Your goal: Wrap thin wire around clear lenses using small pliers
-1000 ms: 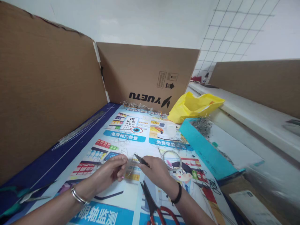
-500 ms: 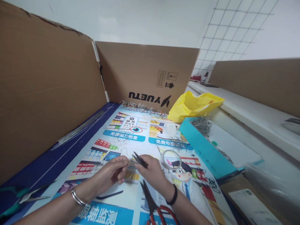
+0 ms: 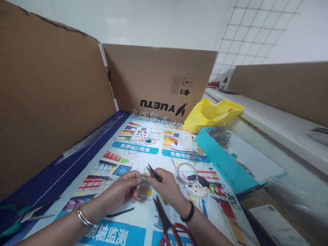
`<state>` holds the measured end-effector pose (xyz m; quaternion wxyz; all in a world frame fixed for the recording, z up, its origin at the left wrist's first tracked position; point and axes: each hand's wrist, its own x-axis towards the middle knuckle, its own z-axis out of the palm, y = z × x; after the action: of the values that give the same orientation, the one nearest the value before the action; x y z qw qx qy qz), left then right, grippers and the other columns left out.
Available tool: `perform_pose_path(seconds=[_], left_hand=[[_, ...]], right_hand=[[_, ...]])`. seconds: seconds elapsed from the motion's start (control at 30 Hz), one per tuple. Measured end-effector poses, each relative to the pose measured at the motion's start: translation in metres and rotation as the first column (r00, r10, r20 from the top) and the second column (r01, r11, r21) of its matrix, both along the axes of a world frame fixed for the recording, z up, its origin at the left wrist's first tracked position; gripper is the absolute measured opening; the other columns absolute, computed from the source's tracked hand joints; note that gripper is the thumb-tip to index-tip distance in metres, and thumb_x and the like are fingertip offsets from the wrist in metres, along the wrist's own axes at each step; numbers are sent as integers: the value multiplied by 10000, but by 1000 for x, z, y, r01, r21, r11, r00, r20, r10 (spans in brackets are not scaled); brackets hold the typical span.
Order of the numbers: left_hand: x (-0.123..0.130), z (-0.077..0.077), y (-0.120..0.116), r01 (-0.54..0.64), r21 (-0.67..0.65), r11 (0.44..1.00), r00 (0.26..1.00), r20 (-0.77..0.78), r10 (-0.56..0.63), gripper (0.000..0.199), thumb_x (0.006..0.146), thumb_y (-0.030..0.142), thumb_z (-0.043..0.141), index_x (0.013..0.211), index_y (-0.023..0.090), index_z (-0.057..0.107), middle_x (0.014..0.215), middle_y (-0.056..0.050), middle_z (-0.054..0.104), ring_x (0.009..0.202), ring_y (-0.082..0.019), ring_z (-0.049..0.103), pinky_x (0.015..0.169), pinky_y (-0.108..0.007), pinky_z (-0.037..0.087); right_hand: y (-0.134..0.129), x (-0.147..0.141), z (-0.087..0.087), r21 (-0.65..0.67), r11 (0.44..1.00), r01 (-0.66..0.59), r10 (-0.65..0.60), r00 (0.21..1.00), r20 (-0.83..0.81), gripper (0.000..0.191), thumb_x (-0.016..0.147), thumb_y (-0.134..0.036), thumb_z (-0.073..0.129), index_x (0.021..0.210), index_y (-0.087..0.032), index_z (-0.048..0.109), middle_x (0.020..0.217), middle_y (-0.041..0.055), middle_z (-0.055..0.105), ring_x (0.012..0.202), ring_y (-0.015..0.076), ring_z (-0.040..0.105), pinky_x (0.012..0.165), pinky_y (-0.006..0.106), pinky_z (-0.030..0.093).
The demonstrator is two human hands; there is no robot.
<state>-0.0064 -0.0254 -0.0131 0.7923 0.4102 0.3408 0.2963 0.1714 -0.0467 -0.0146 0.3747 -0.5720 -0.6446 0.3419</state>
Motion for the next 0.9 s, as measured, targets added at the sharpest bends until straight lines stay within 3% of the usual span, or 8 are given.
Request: perform_pose_path(seconds=[0.3, 0.53, 0.9], left_hand=[[-2, 2, 0, 70, 48, 996, 997, 11, -71, 118, 780, 222, 580, 768, 168, 475, 599, 24, 556, 448, -64, 504, 481, -197, 320], [-2, 4, 1, 87, -4, 996, 995, 43, -87, 175, 747, 237, 633, 795, 171, 478, 654, 8, 601, 530, -107, 588, 638, -275, 442], [-2, 5, -2, 90, 1, 996, 994, 56, -90, 173, 740, 223, 645, 794, 157, 495, 675, -12, 605, 539, -107, 591, 580, -238, 413]], right_hand=[[-2, -3, 4, -48, 999, -22, 17, 993, -118, 203, 746, -326, 535, 634, -171, 467, 596, -43, 377, 585, 98, 359, 527, 212, 298], [-3, -2, 5, -55, 998, -39, 32, 991, -132, 225, 751, -347, 541, 637, -170, 462, 598, -42, 385, 586, 96, 361, 530, 210, 307], [-3, -6, 6, -46, 998, -41, 34, 989, -147, 299, 745, -400, 554, 598, -179, 416, 571, -49, 367, 561, 87, 349, 499, 198, 292]])
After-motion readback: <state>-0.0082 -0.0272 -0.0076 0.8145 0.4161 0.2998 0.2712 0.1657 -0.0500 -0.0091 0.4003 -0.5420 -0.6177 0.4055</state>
